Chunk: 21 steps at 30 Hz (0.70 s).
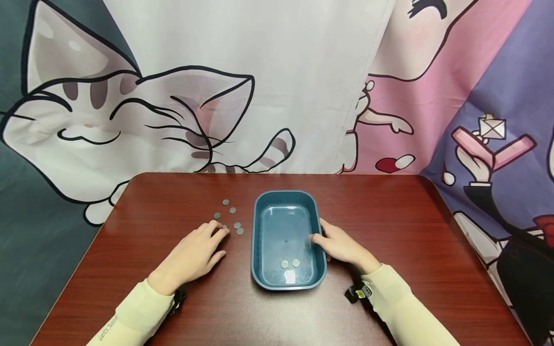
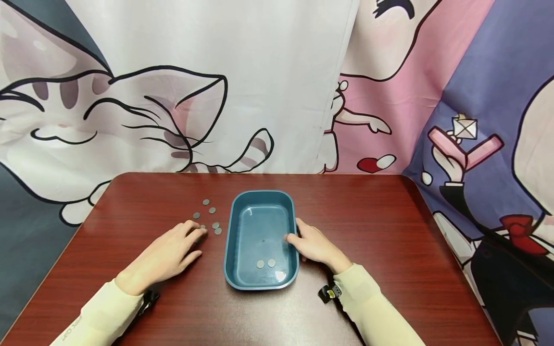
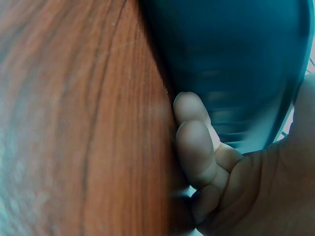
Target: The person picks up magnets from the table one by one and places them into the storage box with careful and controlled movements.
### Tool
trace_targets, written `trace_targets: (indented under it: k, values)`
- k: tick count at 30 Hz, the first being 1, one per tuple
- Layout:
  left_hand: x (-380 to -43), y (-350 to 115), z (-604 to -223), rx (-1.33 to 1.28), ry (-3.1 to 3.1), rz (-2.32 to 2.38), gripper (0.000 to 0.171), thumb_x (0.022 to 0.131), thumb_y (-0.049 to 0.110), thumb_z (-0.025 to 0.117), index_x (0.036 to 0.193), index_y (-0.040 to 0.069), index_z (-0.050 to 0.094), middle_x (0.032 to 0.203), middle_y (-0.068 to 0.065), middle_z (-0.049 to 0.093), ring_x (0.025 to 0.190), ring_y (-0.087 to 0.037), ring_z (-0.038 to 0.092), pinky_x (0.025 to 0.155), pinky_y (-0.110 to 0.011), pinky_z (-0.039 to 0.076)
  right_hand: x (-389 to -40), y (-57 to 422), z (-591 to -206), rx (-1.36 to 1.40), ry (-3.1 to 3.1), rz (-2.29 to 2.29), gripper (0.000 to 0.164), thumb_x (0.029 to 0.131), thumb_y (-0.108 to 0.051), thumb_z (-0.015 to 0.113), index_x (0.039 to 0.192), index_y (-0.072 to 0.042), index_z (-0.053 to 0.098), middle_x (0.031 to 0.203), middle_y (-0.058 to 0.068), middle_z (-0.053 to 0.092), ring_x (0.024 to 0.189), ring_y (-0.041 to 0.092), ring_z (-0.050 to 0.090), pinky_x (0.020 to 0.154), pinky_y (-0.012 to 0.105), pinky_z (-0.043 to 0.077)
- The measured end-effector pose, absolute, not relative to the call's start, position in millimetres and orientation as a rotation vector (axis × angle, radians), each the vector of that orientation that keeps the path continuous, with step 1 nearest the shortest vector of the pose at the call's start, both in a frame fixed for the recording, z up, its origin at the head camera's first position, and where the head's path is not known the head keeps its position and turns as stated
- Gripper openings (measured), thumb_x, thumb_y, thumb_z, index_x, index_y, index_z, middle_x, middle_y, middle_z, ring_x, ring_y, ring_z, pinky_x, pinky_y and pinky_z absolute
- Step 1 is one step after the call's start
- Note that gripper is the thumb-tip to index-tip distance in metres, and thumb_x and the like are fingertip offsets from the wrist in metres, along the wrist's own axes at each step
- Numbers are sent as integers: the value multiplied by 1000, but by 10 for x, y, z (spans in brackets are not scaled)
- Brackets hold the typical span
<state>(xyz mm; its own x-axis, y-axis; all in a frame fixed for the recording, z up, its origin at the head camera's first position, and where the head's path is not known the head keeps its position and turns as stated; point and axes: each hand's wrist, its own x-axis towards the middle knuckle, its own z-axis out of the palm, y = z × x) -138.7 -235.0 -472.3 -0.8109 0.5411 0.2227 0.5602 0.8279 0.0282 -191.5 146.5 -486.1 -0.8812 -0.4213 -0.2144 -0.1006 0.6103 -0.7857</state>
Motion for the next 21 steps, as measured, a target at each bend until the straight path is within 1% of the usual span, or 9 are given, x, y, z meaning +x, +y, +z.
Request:
trace_targets:
  k: [8, 13, 21]
  values:
    - [-1418, -2365, -4754, -882, -2811, -128, 31, 84, 22, 72, 111, 10, 62, 107, -6, 53, 90, -21, 53, 78, -36, 50, -1913, 1478, -4883, -422, 2452, -1179, 40, 93, -34, 57, 127, -14, 49, 58, 4, 57, 42, 24, 56, 48, 35, 49]
    - [-1459, -2384, -4771, -910, -2801, -95, 28, 83, 19, 73, 106, 10, 62, 101, -5, 51, 86, -20, 51, 76, -33, 49, -1916, 1485, -4886, -418, 2455, -1176, 40, 93, -35, 57, 128, -16, 49, 59, 4, 58, 43, 24, 56, 49, 35, 50]
    - [-1508, -2390, -4774, -943, -2777, -58, 24, 81, 13, 74, 99, 10, 59, 89, -3, 49, 76, -19, 49, 70, -32, 48, -1918, 1480, -4885, -408, 2457, -1178, 41, 93, -35, 57, 128, -16, 49, 59, 4, 58, 43, 24, 56, 49, 36, 49]
